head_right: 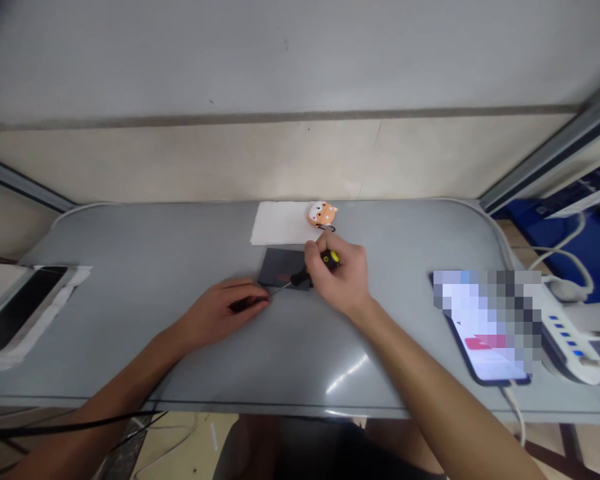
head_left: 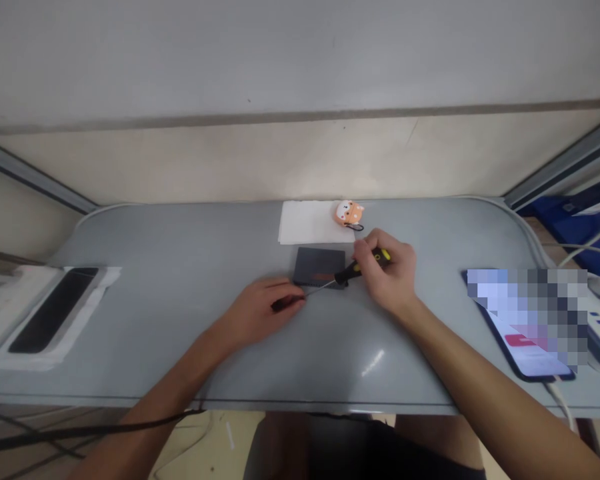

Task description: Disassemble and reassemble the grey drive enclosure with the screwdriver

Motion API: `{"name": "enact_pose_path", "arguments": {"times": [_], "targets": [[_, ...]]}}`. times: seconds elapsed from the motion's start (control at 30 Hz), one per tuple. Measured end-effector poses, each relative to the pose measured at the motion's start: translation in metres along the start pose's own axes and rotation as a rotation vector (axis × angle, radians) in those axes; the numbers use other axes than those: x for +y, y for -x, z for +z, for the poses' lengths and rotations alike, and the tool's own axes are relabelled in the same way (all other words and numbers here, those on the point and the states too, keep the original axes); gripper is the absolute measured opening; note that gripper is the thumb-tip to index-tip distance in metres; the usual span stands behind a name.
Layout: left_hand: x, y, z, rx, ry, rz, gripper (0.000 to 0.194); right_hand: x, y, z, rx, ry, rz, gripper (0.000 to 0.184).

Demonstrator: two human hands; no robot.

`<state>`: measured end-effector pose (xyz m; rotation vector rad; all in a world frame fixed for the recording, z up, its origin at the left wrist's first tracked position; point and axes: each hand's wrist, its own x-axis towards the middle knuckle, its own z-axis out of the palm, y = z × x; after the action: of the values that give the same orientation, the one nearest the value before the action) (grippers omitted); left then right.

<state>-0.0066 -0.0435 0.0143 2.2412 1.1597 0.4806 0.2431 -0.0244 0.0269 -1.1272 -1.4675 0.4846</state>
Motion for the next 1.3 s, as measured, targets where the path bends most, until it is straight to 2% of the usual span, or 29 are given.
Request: {"name": "enact_pose_path", "arguments": {"times": [0.27,0.5,0.6,0.73,0.83,1.0,1.17,1.3], "targets": [[0.005,-0.001,-0.003,-0.033,0.025,-0.034,0.019,-0.001,0.0,0.001,0.003,-0.037,0.062,0.035],[0.0,0.001,-0.002,-0.041,0.017,-0.02,0.023,0.004,-0.001,0.0,0.002,-0.032,0.081,0.034],[0.0,-0.001,-0.009,-0.024,-0.004,-0.005,0.024,0.005,-0.004,-0.002,0.044,-0.029,0.094,0.033],[-0.005,-0.022,-0.03,0.079,-0.031,-0.056,0.029,0.006,-0.01,-0.006,0.129,-0.04,0.134,0.033],[-0.023,-0.054,-0.04,0.207,-0.097,-0.09,0.029,0.009,-0.014,-0.009,0.178,-0.051,0.181,0.033],[-0.06,-0.094,-0.031,0.199,-0.23,-0.097,0.031,0.019,-0.018,-0.011,0.232,-0.081,0.274,0.033],[-0.07,-0.098,-0.023,0.25,-0.329,-0.107,0.029,0.03,-0.019,-0.012,0.244,-0.093,0.315,0.032],[-0.066,-0.091,-0.028,0.216,-0.235,-0.089,0.03,0.03,-0.019,-0.012,0.25,-0.073,0.31,0.032]]}}
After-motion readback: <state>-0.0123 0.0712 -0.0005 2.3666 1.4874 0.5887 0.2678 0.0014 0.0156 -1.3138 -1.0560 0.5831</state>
